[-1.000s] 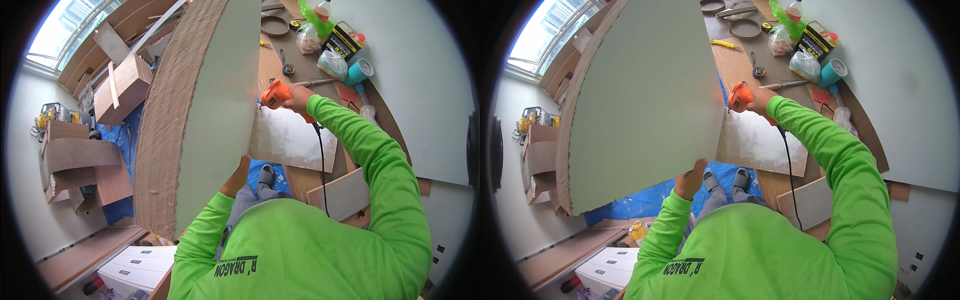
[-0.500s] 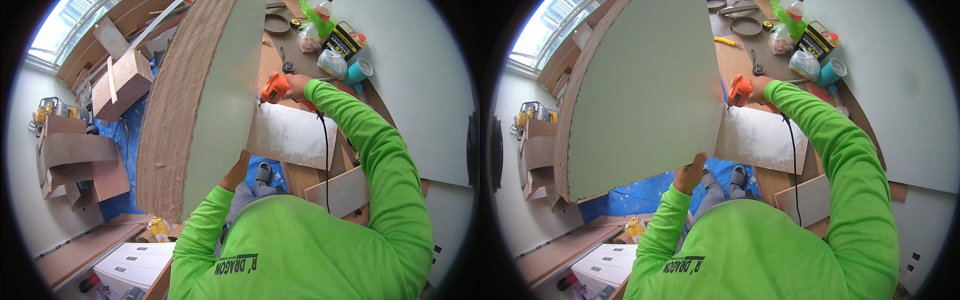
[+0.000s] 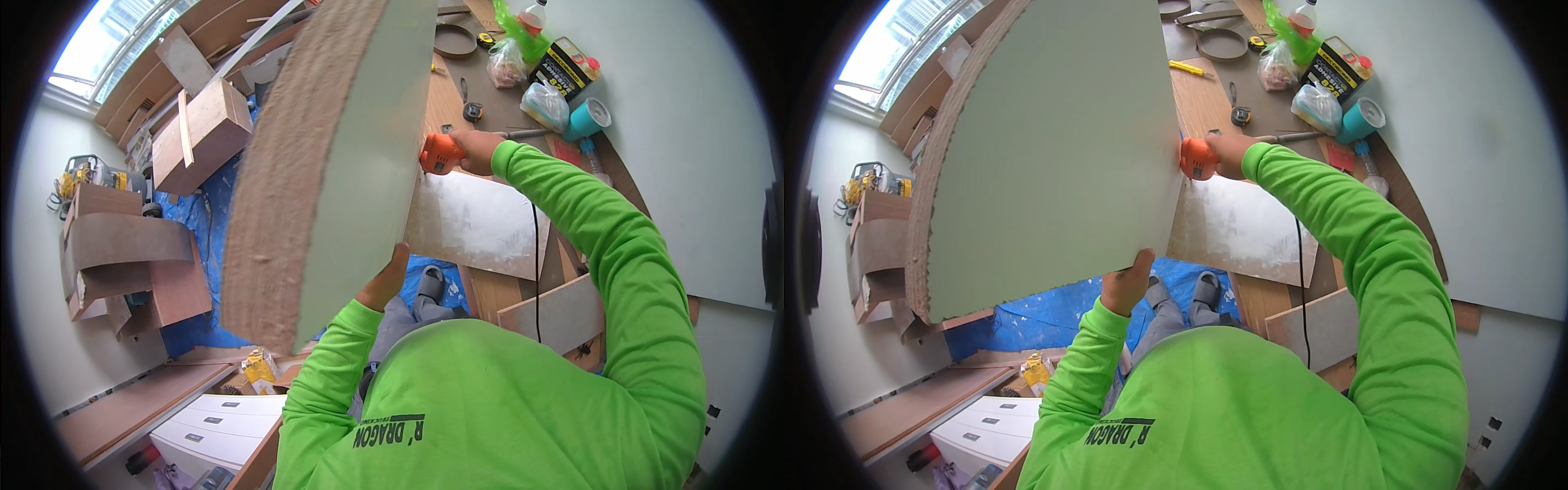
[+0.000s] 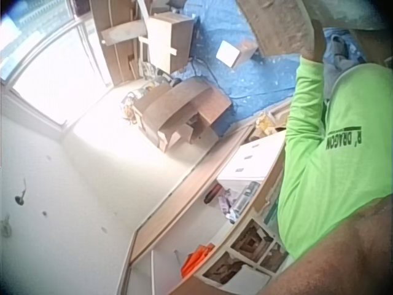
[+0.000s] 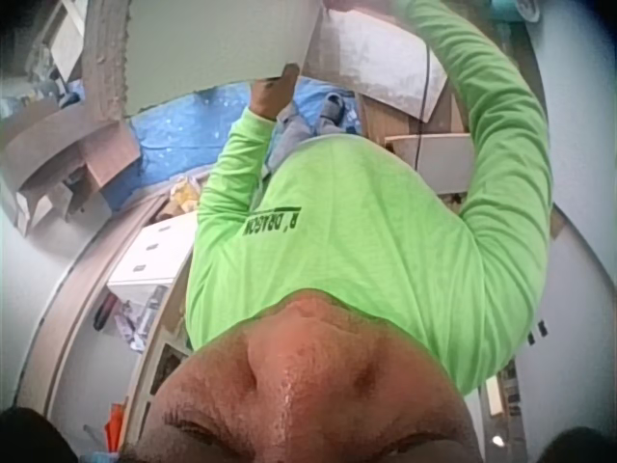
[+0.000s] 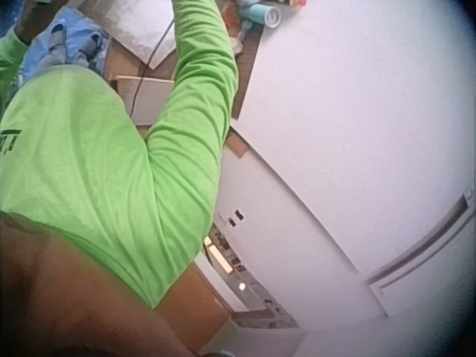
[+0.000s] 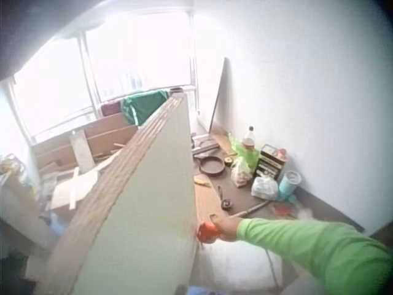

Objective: The person assembles a wooden box by attaching panels with screws. They use a corded drill to drive screws into pre-drilled holes, flip the box to access different sides, and align panels before fastening them.

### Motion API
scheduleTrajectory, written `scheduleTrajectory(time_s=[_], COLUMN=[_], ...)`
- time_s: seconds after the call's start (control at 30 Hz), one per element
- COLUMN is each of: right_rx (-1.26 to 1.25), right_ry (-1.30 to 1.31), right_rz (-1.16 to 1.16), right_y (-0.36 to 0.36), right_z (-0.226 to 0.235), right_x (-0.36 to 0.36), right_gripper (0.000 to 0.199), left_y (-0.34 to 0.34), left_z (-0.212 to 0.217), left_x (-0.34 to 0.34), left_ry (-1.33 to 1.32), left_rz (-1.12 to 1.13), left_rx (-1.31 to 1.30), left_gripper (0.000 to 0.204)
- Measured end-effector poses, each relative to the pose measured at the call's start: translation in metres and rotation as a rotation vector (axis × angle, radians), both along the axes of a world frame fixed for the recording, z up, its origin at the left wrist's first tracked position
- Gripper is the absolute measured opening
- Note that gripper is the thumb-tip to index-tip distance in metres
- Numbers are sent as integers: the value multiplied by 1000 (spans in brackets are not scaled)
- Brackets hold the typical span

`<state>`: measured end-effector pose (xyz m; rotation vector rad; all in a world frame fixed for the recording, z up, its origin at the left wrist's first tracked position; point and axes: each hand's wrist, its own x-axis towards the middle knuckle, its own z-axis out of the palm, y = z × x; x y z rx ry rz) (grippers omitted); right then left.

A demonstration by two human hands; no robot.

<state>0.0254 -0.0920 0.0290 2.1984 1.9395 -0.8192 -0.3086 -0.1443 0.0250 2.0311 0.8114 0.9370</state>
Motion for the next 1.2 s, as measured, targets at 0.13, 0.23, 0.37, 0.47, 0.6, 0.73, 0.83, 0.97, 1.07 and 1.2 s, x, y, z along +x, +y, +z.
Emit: scheduleTrajectory(time_s=[0.13,0.23,0.37,0.47,0.6,0.73,0.83,0.97,1.07,1.2], right_rx=[39,28,24,49,28,-63,-139,-152,-177,-196], right_ry=[67,39,111,69,17,-39,86,194,194,138], right_rz=[-60,-168,-344,-102,68,44,-95,-278,-309,-298], right_y=[5,1,-16,-15,-13,-1,7,18,19,26], right_z=[11,13,4,-10,-11,-16,-16,-11,-8,-11], right_x=[2,-4,-31,-17,-1,-12,-14,-14,-16,-16], right_gripper=[51,48,47,46,46,50,54,63,61,59], left_y=[-4,-2,-3,0,-2,1,1,2,0,-1], left_z=[-1,0,-1,-2,3,0,0,0,-10,-3], left_x=[2,-1,-2,-1,0,1,-2,-1,-2,-2], left_ry=[-45,-8,14,14,-45,-144,-136,-124,17,-83], left_rz=[36,11,-8,-19,12,-29,-32,-43,-27,-1], left_rx=[-90,-107,-94,-32,-165,-172,-175,-82,2,-144], left_gripper=[7,7,7,7,7,6,6,5,5,5])
